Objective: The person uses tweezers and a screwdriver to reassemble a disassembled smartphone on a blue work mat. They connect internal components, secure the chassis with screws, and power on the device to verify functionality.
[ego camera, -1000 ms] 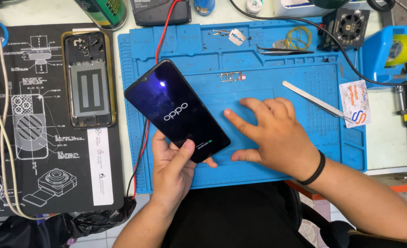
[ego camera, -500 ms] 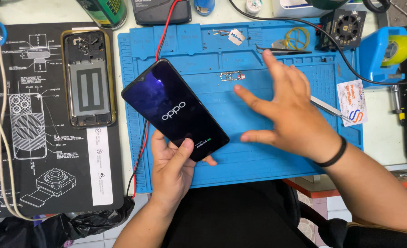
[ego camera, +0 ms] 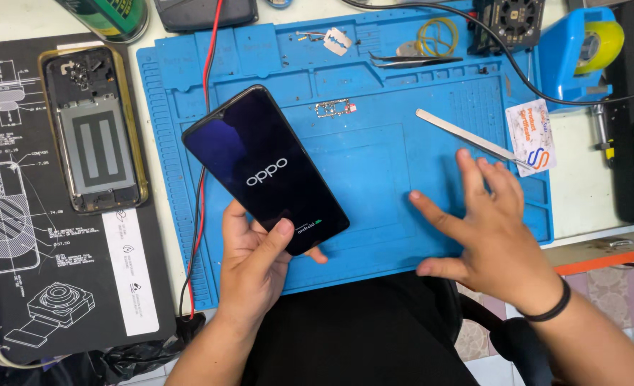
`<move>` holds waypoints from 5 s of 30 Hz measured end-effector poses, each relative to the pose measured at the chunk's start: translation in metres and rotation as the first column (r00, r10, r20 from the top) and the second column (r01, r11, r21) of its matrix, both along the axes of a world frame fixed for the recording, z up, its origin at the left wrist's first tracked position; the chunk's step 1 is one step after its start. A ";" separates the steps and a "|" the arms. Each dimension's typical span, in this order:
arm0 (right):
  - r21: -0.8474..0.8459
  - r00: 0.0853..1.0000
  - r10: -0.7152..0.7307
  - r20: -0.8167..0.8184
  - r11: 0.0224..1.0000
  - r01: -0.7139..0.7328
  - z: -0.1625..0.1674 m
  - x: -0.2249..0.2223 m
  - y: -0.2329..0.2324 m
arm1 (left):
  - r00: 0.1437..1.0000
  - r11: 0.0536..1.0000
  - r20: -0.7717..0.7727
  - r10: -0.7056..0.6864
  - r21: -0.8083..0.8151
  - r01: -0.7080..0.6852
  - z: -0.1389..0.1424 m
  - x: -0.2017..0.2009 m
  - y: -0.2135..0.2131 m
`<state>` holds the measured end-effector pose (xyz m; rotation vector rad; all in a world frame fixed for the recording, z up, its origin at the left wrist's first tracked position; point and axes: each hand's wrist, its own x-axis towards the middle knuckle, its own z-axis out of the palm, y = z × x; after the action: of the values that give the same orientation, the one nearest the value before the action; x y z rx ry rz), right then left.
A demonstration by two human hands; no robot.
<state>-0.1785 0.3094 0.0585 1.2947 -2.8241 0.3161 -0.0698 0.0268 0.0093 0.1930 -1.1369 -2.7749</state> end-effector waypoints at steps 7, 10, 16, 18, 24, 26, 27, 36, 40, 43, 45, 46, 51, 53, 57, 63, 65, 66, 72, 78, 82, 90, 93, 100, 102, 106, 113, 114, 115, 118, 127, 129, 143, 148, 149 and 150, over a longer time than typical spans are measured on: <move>-0.075 0.997 -0.046 0.069 0.996 0.051 -0.008 0.009 -0.001 | 1.000 0.999 0.014 0.014 -0.047 -0.013 0.004 0.000 0.006; -0.423 0.894 -0.025 0.447 0.875 0.236 -0.004 0.001 0.013 | 1.000 0.998 0.012 0.023 -0.053 -0.022 0.006 -0.001 0.006; -0.344 0.247 0.322 0.914 0.292 0.892 -0.021 0.012 0.043 | 0.999 0.999 0.030 0.024 -0.050 -0.022 0.010 0.001 0.005; -0.260 0.137 0.420 0.897 0.252 0.932 -0.034 0.023 0.049 | 1.000 1.000 0.027 0.006 -0.021 -0.005 0.007 0.002 0.006; -0.281 0.062 0.576 0.815 0.300 0.912 -0.064 0.073 0.050 | 0.998 0.999 -0.057 -0.029 0.044 0.031 -0.012 0.007 -0.007; -0.386 -0.083 0.674 0.734 0.514 0.767 -0.088 0.092 0.030 | 0.999 0.999 -0.037 -0.016 0.033 0.017 -0.017 0.007 -0.009; -0.431 -0.135 0.684 0.716 0.586 0.686 -0.102 0.103 0.017 | 0.999 0.999 -0.034 -0.010 0.038 0.011 -0.019 0.007 -0.009; 0.027 0.681 -0.036 0.731 0.999 0.024 -0.193 0.144 -0.111 | 0.987 0.987 -0.143 0.077 -0.127 -0.095 -0.062 0.003 -0.004; -0.183 0.758 0.391 0.523 0.919 -0.348 -0.208 0.162 -0.169 | 0.992 0.985 -0.109 0.058 -0.156 -0.074 -0.096 -0.012 0.011; -0.173 0.700 0.595 0.395 0.797 -0.579 -0.195 0.201 -0.224 | 0.998 0.967 -0.007 -0.065 -0.246 0.061 -0.108 -0.025 0.016; -0.037 0.661 0.503 0.557 0.810 -0.585 -0.182 0.230 -0.279 | 0.992 0.948 0.000 -0.128 -0.295 0.122 -0.106 -0.025 0.015; 0.026 0.646 0.445 0.621 0.812 -0.583 -0.177 0.245 -0.311 | 0.994 0.949 -0.014 -0.109 -0.299 0.100 -0.104 -0.024 0.012; -0.413 0.326 0.552 0.767 0.814 -0.408 -0.149 0.271 -0.390 | 0.989 0.988 -0.130 0.064 -0.129 -0.081 -0.078 -0.001 0.000; -0.235 0.418 0.479 0.772 0.825 -0.513 -0.148 0.253 -0.372 | 0.999 0.990 -0.033 0.020 -0.138 -0.025 -0.066 0.010 -0.008; 0.061 0.485 0.396 0.780 0.723 -0.688 -0.117 0.201 -0.289 | 0.999 0.999 -0.007 -0.050 0.009 0.050 -0.038 0.013 -0.018; -0.345 0.174 0.417 0.892 0.877 -0.334 -0.004 0.087 -0.120 | 0.998 0.995 -0.030 -0.052 0.078 0.054 -0.016 0.013 -0.024; -0.301 0.470 0.243 0.849 0.952 0.051 0.022 0.069 -0.076 | 0.998 0.997 -0.015 -0.063 0.050 0.064 -0.013 0.013 -0.024; -0.271 0.738 0.106 0.667 0.957 0.107 0.024 0.060 -0.065 | 0.998 0.997 -0.010 -0.068 0.035 0.068 -0.012 0.013 -0.023; -0.021 0.981 -0.128 -0.148 0.992 0.127 -0.003 0.011 -0.062 | 0.993 0.996 0.072 -0.094 0.000 0.094 -0.004 0.010 -0.021; -0.092 0.966 -0.228 -0.118 0.972 0.218 -0.027 0.008 -0.057 | 0.993 0.995 0.066 -0.098 0.023 0.097 -0.003 0.011 -0.022; -0.596 0.856 -0.249 0.453 0.630 0.498 -0.014 0.030 -0.045 | 0.995 0.994 -0.025 -0.098 0.045 0.099 -0.013 0.014 -0.021; -0.392 0.795 0.439 0.418 0.877 -0.278 0.030 0.122 -0.167 | 0.999 0.998 -0.032 -0.033 0.053 0.034 -0.033 0.009 -0.016; -0.365 0.719 0.553 0.420 0.829 -0.424 0.021 0.167 -0.253 | 1.000 1.000 -0.026 0.009 0.007 -0.009 -0.034 0.014 -0.020; -0.266 0.573 0.755 0.318 0.651 -0.711 0.003 0.259 -0.433 | 0.995 0.989 -0.091 0.031 -0.138 -0.044 -0.038 0.017 -0.025; -0.356 0.525 0.817 0.240 0.577 -0.735 0.000 0.269 -0.455 | 0.992 0.991 -0.125 0.036 -0.123 -0.051 -0.040 0.010 -0.026; -0.401 0.494 0.826 0.271 0.564 -0.722 0.006 0.260 -0.453 | 0.991 0.989 -0.129 0.022 -0.144 -0.041 -0.044 0.004 -0.024; -0.309 0.681 0.571 0.459 0.821 -0.481 0.096 0.171 -0.310 | 0.994 0.999 -0.110 0.024 -0.036 -0.028 -0.048 0.005 -0.024; -0.287 0.776 0.470 0.422 0.881 -0.378 0.103 0.159 -0.280 | 0.995 1.000 -0.100 -0.004 -0.003 0.004 -0.047 0.010 -0.023; -0.278 0.850 0.363 0.383 0.922 -0.269 0.105 0.149 -0.252 | 0.996 0.999 -0.089 -0.031 0.034 0.034 -0.046 0.013 -0.025; -0.471 0.931 0.081 0.356 0.876 0.103 0.077 0.115 -0.185 | 0.994 0.989 -0.089 -0.061 0.128 0.073 -0.038 0.016 -0.027; -0.559 0.544 0.207 0.813 0.534 0.634 -0.013 0.047 -0.138 | 0.984 0.984 -0.022 -0.176 0.035 0.177 -0.016 0.016 -0.023; -0.569 0.516 0.247 0.820 0.453 0.687 -0.017 0.046 -0.137 | 0.986 0.986 -0.005 -0.164 -0.012 0.164 -0.010 0.019 -0.020; -0.256 0.947 0.100 -0.304 0.949 -0.182 -0.007 0.025 -0.095 | 0.979 0.395 -0.120 0.164 -0.902 -0.177 0.020 0.045 -0.051; -0.178 0.980 0.144 -0.140 0.970 -0.168 -0.009 0.031 -0.083 | 0.996 0.145 -0.051 0.071 -0.988 -0.061 0.016 0.035 -0.043; -0.158 0.982 0.150 -0.119 0.973 -0.168 -0.009 0.033 -0.083 | 0.996 0.132 -0.062 0.071 -0.989 -0.071 0.015 0.033 -0.043; -0.139 0.983 0.153 -0.098 0.976 -0.166 -0.008 0.035 -0.083 | 0.995 0.119 -0.073 0.069 -0.990 -0.081 0.014 0.031 -0.043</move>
<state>-0.1437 0.2265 0.0509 1.4678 -2.5773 0.4505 -0.0384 -0.0161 0.0234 0.0504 -2.5651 -1.2598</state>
